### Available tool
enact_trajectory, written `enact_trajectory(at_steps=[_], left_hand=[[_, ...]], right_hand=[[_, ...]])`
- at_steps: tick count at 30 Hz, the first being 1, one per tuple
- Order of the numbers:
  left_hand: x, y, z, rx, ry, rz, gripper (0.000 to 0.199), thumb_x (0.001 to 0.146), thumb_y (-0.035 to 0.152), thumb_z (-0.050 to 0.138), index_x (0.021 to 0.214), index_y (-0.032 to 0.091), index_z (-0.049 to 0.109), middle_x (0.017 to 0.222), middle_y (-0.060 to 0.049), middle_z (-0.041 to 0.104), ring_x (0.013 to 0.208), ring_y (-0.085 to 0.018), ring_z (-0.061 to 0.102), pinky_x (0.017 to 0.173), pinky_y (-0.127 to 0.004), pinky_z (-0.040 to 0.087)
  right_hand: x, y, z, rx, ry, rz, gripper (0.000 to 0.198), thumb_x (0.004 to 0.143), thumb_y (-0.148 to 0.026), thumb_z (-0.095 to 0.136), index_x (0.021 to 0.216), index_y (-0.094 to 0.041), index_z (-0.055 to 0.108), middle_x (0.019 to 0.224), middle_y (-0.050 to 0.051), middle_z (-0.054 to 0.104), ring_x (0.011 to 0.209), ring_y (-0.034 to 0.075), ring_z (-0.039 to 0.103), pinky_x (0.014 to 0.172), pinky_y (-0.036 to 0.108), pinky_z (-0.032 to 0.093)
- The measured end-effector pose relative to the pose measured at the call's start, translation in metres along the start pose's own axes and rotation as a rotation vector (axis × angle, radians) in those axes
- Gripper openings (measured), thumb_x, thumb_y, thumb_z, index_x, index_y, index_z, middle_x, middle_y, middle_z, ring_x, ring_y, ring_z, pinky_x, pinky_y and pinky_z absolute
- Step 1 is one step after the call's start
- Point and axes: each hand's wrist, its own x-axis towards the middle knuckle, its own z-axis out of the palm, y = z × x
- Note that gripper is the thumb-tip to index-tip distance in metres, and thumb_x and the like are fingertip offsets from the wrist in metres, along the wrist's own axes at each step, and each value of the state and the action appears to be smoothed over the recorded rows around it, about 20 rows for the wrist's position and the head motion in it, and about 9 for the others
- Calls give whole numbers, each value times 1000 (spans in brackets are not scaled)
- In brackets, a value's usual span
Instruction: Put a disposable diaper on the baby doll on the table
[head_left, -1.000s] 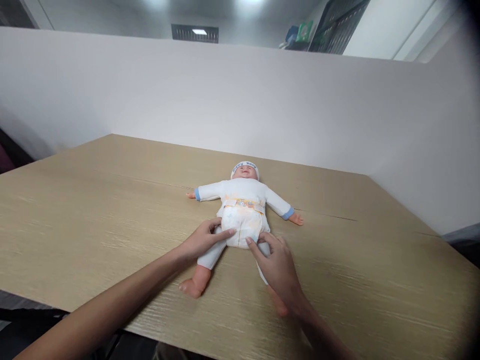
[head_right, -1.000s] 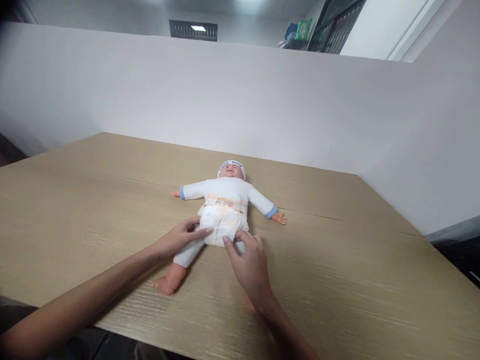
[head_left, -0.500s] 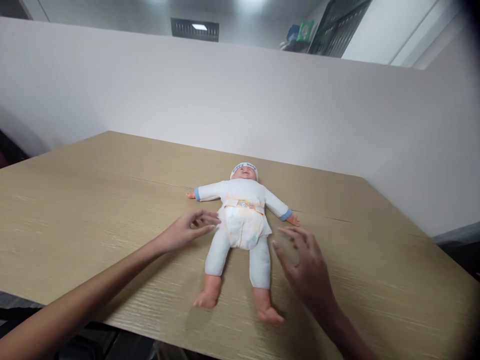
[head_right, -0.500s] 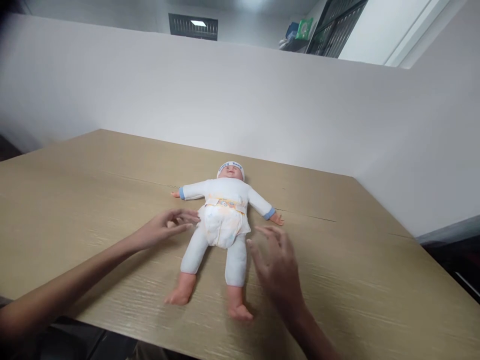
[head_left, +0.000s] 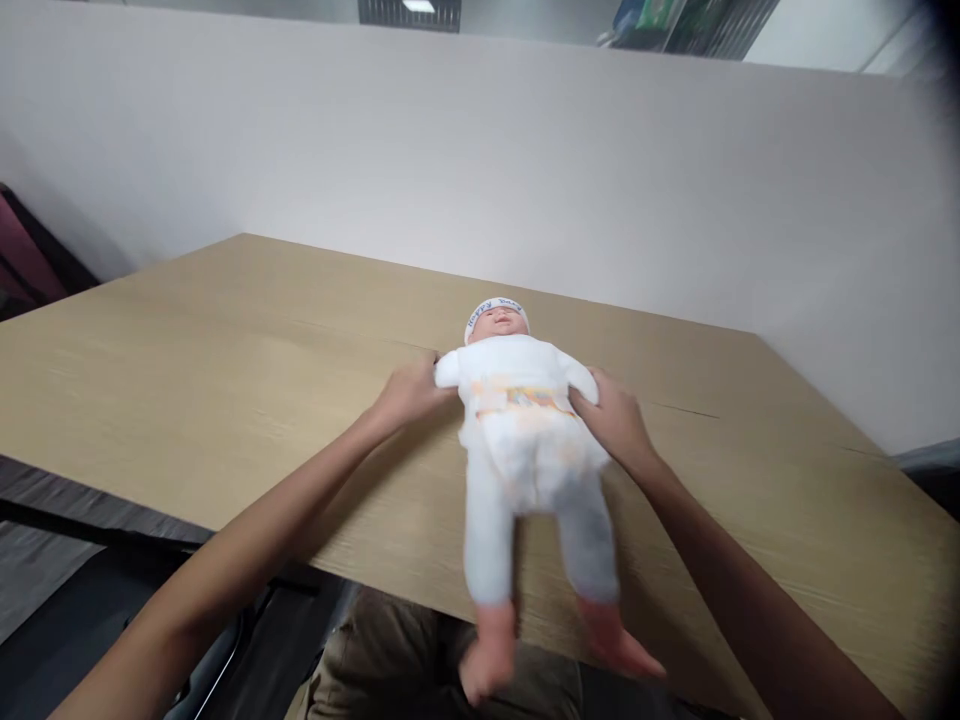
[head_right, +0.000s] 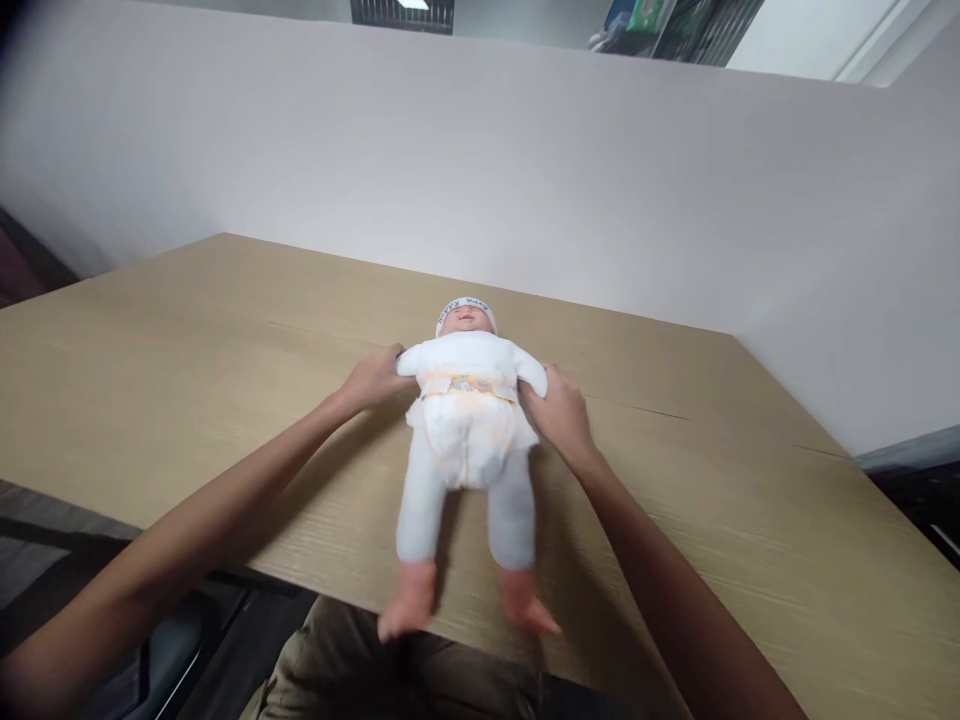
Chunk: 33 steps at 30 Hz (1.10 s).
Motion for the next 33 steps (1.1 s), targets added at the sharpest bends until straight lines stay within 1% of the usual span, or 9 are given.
enact_trajectory(at_steps=[4,7,10,13,16,21,26,30,33], left_hand=[[-145,24,-4,-195,-18,76,44,94,56,68,117,22,52,106,-13,76,91,-34,73,68,-35,46],[-262,35,21,-312,-161,136,43,88,39,73,122,25,50,115,-12,73,100,-33,71,79,-39,52],[-349,23,64,-340,-447,143,45,83,36,73,121,24,53,119,-15,73,104,-37,72,85,-44,56],[-402,-6,100,-342,-519,78,25,96,29,51,120,25,58,119,-16,74,108,-37,72,93,-47,56],[-430,-30,108,-349,-485,105,36,92,33,59,128,30,60,120,-13,74,110,-38,70,96,-48,56],[-441,-39,89,-293,-463,100,67,77,38,78,139,31,54,127,-12,72,117,-41,68,100,-50,56],[-441,-39,94,-245,-540,-11,75,87,61,77,144,24,46,137,-20,68,125,-44,65,106,-56,53],[-445,-41,102,-204,-332,8,62,98,69,63,138,24,51,132,-18,66,122,-42,62,109,-60,48],[-437,-34,98,-202,-187,32,41,104,59,58,123,23,55,131,-16,63,121,-36,59,108,-56,49]], right_hand=[[-76,-7,-67,226,-145,-79,48,96,-47,55,134,-23,72,121,12,81,104,33,72,88,43,54],[-149,-5,-104,288,-217,-104,43,91,-45,63,130,-32,75,126,10,79,106,33,75,88,44,57],[-221,-1,-110,282,-313,-135,48,86,-41,71,134,-41,74,132,10,77,114,35,75,91,45,62],[-279,-4,-94,239,-406,-172,54,81,-33,68,134,-42,74,131,9,78,115,36,76,92,46,64],[-320,-18,-71,182,-386,-231,62,81,-26,61,140,-42,70,133,6,77,115,33,77,91,44,65],[-351,-41,-30,85,-291,-252,59,86,-23,57,143,-35,67,124,8,78,107,31,77,86,44,64],[-355,-27,20,44,-350,-216,57,85,-20,57,140,-30,70,125,10,80,113,33,77,90,46,65],[-358,-7,41,175,-375,-162,51,89,-29,58,138,-30,72,132,9,79,120,32,76,99,49,64],[-367,-3,38,266,-304,-39,32,96,-46,62,113,-26,79,114,11,81,110,34,78,97,49,64]])
